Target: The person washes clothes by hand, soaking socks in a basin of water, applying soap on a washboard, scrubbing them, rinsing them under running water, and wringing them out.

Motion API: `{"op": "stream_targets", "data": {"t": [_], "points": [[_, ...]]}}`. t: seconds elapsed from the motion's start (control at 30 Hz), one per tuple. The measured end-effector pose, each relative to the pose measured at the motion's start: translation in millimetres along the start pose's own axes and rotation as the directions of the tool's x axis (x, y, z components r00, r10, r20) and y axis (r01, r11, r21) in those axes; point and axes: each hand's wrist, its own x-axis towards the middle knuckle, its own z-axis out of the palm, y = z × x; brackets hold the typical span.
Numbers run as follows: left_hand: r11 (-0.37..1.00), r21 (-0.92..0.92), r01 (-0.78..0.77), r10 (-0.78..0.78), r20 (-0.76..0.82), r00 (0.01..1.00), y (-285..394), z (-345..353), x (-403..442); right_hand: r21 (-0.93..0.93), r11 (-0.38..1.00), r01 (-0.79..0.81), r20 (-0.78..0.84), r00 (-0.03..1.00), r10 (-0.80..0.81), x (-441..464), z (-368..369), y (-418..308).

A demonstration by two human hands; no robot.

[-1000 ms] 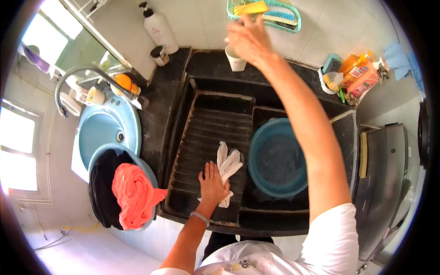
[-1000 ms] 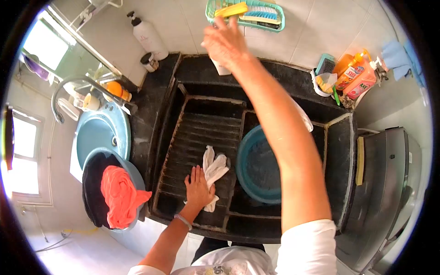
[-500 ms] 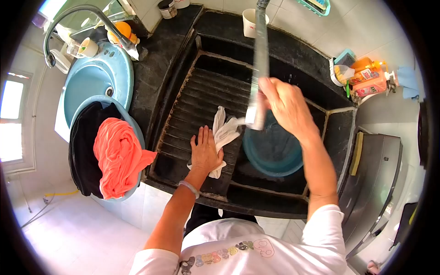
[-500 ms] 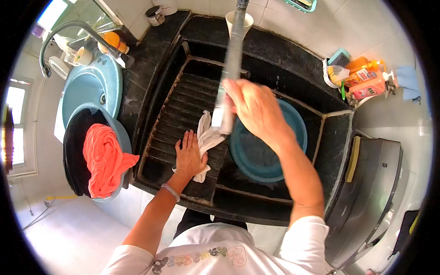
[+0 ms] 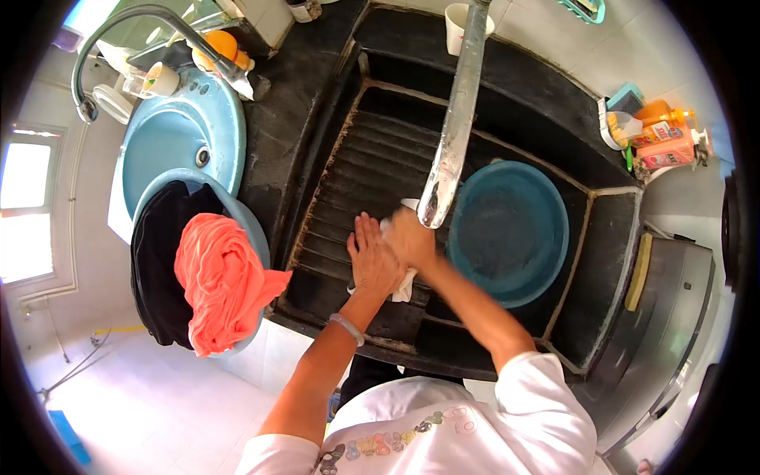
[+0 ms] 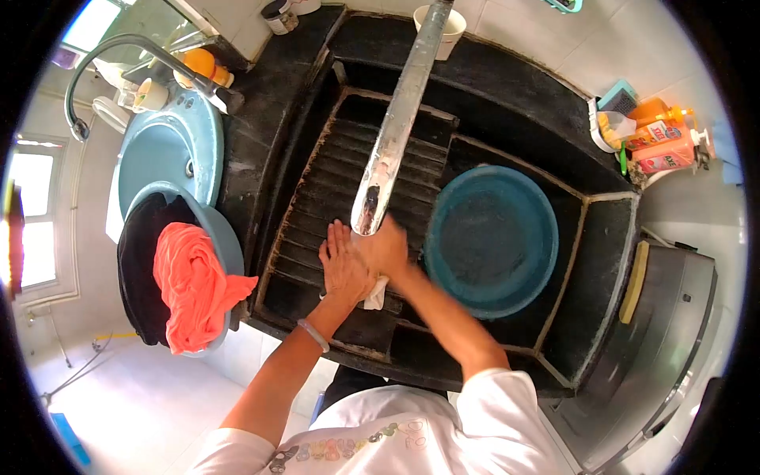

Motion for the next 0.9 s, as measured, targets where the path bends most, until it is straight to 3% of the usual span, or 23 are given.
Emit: {"op": "stream_targets", "data": {"t": [0.03, 0.1, 0.13, 0.2, 0.23, 0.27, 0.3, 0.33, 0.37, 0.4, 0.47, 0.5, 0.53, 0.57, 0.6, 0.63, 0.67, 0.7, 0.77, 0.8, 0.83, 0.87, 0.9], "points": [[1.000, -0.021, -0.014, 0.013, -0.035, 0.999, -1, 8, 7, -0.036, 0.998, 0.050, 0.010, 0.999, -0.050, 42, 29, 40], [0.999, 0.032, -0.033, 0.033, -0.002, 0.999, -1, 2, 20, -0.218, 0.959, 0.179, -0.170, 0.961, -0.218, 80, 32, 53], [0.998, 0.046, -0.051, 0.051, 0.016, 0.999, 2, 1, 26, -0.263, 0.955, 0.140, -0.264, 0.941, -0.211, 89, 15, 34], [0.998, 0.000, -0.058, 0.058, -0.033, 0.998, -3, 10, 25, -0.187, 0.963, 0.196, -0.217, 0.948, -0.235, 45, -6, 25], [0.997, 0.061, -0.055, 0.053, 0.035, 0.998, 0, 7, 29, -0.078, 0.991, 0.104, -0.150, 0.982, -0.115, 15, -14, 29], [0.991, 0.126, -0.042, 0.029, 0.107, 0.994, 1, 3, 30, 0.199, 0.952, -0.232, -0.074, 0.965, 0.250, -8, -33, -4], [0.994, 0.087, -0.063, 0.051, 0.132, 0.990, 0, 3, 31, 0.097, 0.988, -0.120, -0.042, 0.991, 0.124, -5, -31, -10], [0.936, 0.325, -0.133, 0.055, 0.239, 0.970, 1, -7, 31, -0.001, 1.000, 0.007, -0.009, 1.000, -0.007, -2, -28, -17], [0.979, 0.190, -0.077, 0.042, 0.179, 0.983, 1, -1, 33, -0.086, 0.987, 0.137, 0.024, 0.991, -0.135, 1, -26, -23], [0.999, 0.047, -0.025, 0.019, 0.120, 0.993, 0, 6, 34, 0.028, 0.999, 0.038, 0.045, 0.998, -0.039, 30, -14, -10], [0.995, 0.079, -0.056, 0.049, 0.086, 0.995, -1, 11, 34, 0.248, 0.954, -0.170, 0.086, 0.985, 0.153, 88, 8, 14], [0.996, 0.050, -0.073, 0.071, 0.041, 0.997, -2, 6, 32, 0.695, 0.707, -0.128, -0.005, 0.983, 0.182, 99, 15, 11], [0.995, 0.016, -0.097, 0.097, 0.002, 0.995, -2, 2, 29, 0.606, 0.795, -0.037, -0.123, 0.982, 0.140, 92, 11, 14], [0.996, 0.004, -0.088, 0.088, 0.094, 0.992, -2, -3, 23, 0.492, 0.870, 0.036, -0.240, 0.966, 0.096, 85, 7, 17], [0.992, -0.033, -0.119, 0.122, 0.119, 0.985, -11, -3, 16, 0.168, 0.984, 0.059, -0.241, 0.970, -0.017, 60, -4, 16], [0.989, -0.085, -0.124, 0.131, 0.092, 0.987, -16, -1, 11, -0.176, 0.980, 0.088, -0.240, 0.962, -0.129, 36, -15, 15], [0.983, -0.133, -0.128, 0.137, 0.062, 0.989, -19, 2, 11, -0.111, 0.991, 0.076, -0.178, 0.979, -0.095, 6, -42, -11], [0.991, -0.018, -0.130, 0.131, 0.120, 0.984, -17, 3, 15, 0.007, 0.992, 0.126, -0.155, 0.980, -0.123, -15, -57, -35], [0.959, 0.222, -0.176, 0.121, 0.243, 0.963, -8, -4, 20, -0.007, 0.961, 0.277, -0.159, 0.948, -0.275, -14, -42, -39], [0.987, 0.096, -0.131, 0.105, 0.243, 0.964, -6, -10, 21, -0.018, 0.974, 0.228, -0.094, 0.969, -0.228, 8, -27, -27], [0.986, 0.106, -0.126, 0.099, 0.233, 0.967, -8, -6, 22, -0.041, 0.992, 0.119, -0.040, 0.992, -0.120, 44, -6, -9], [0.986, 0.107, -0.125, 0.099, 0.224, 0.970, -7, 1, 20, 0.017, 1.000, 0.015, -0.054, 0.998, -0.014, 77, 9, 10], [0.995, -0.002, -0.098, 0.098, 0.117, 0.988, -14, 19, 15, 0.197, 0.978, -0.062, -0.129, 0.988, 0.088, 99, 39, 33]]}}
